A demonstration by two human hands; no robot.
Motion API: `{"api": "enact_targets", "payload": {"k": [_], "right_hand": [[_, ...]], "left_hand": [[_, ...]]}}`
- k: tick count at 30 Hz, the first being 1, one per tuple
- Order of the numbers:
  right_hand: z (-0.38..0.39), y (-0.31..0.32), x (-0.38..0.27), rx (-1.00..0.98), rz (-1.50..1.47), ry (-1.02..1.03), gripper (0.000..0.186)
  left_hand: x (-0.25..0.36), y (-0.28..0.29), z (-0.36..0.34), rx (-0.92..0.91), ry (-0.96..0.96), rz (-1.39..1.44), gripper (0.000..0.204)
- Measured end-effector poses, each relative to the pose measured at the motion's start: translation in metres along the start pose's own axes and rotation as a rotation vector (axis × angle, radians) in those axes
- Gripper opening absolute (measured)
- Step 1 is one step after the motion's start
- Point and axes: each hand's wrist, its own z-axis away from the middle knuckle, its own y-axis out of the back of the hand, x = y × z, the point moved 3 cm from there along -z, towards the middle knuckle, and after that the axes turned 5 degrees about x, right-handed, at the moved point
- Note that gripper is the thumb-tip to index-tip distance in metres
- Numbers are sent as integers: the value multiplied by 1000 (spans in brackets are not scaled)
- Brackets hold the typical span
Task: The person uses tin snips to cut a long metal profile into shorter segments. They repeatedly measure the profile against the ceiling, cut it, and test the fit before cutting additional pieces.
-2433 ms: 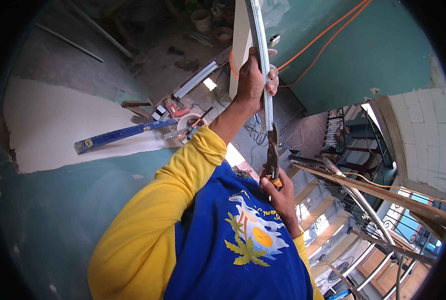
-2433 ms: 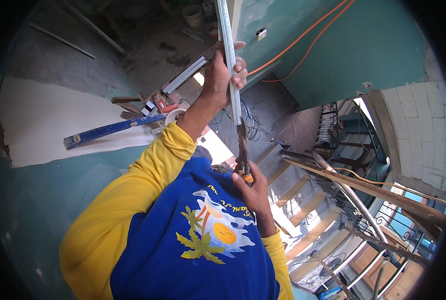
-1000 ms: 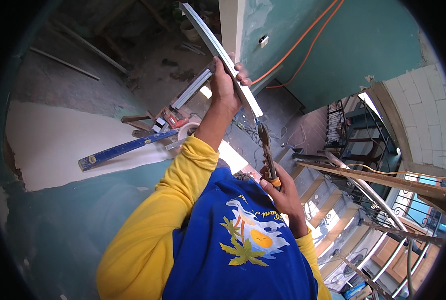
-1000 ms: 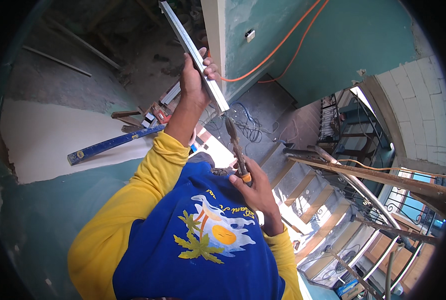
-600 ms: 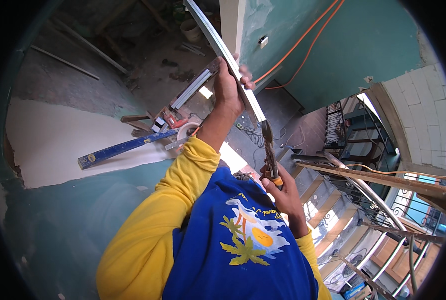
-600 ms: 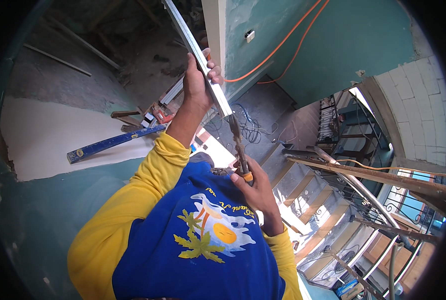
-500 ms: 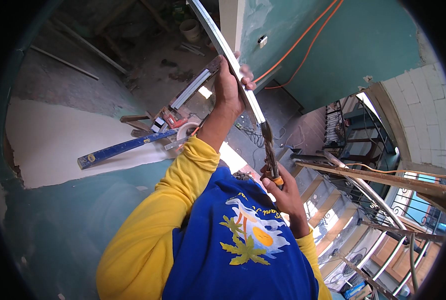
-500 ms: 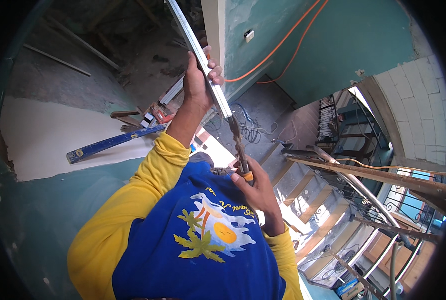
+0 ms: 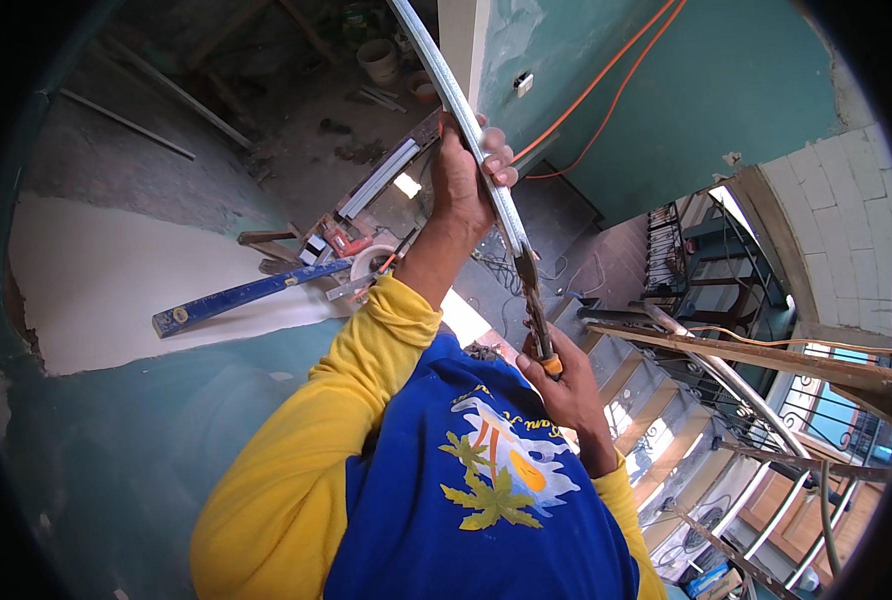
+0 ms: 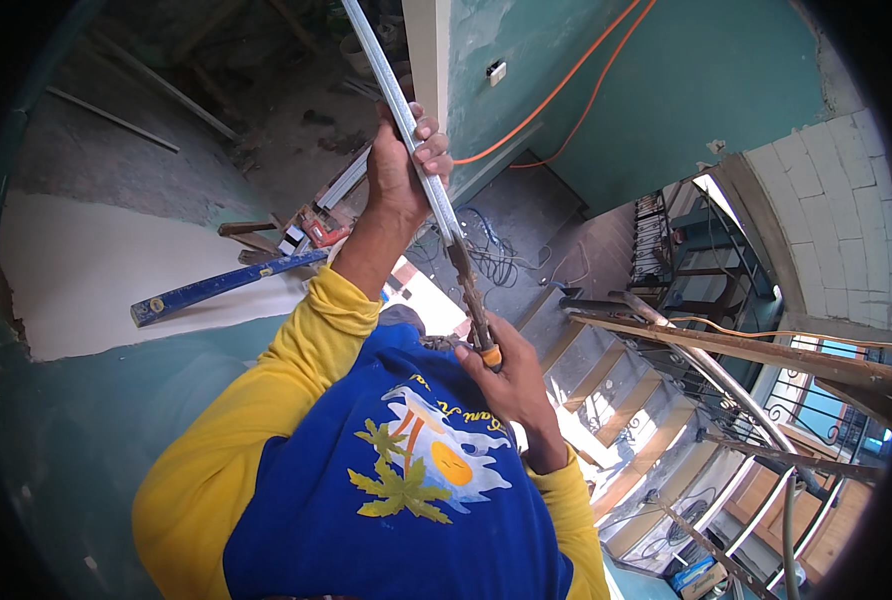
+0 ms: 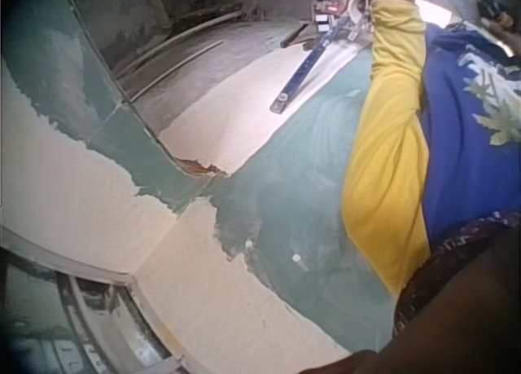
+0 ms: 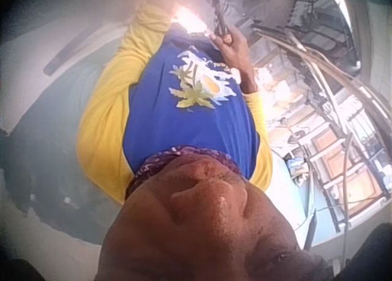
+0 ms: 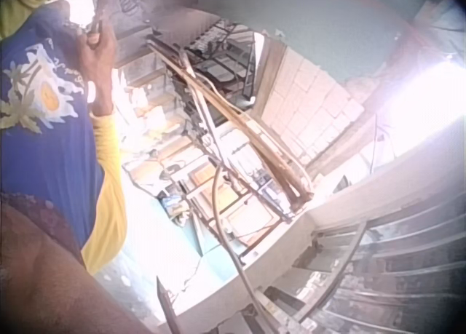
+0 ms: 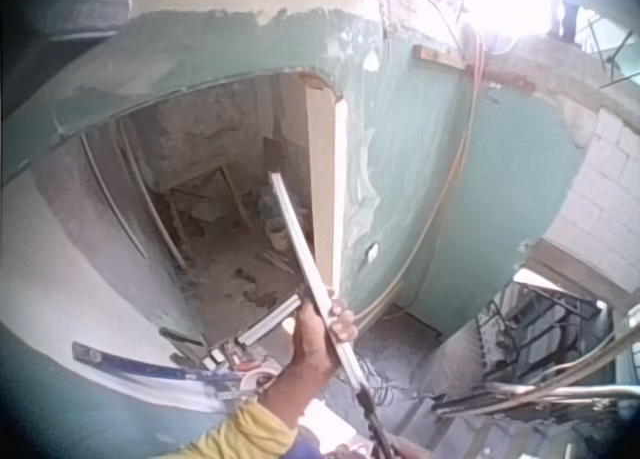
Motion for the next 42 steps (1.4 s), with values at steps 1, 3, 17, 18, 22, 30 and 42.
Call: {"api": "enact_targets", "payload": {"k": [1, 3, 17, 18, 22, 30, 42], "right_hand": [[-2, -2, 3, 25, 1, 26, 50], [-7, -6, 13, 73, 4, 79, 48], [-14, -12, 46, 185, 3, 257, 56], [-11, -12, 43, 224, 27, 260, 55], [-13, -8, 17, 381, 172, 316, 44], [-16, -5, -14, 552, 239, 511, 42], [-29, -6, -7, 466, 269, 438, 35]], "left_hand": [[-2, 2, -1, 10, 6, 1, 33], [-7, 5, -3, 27, 49, 36, 34], [-32, 58, -17, 294, 179, 271, 47], [-31, 60, -19, 291, 192, 237, 46], [-33, 57, -15, 290, 245, 176, 36], [-39, 48, -13, 278, 274, 195, 28], [-44, 55, -11, 298, 345, 227, 27]]}}
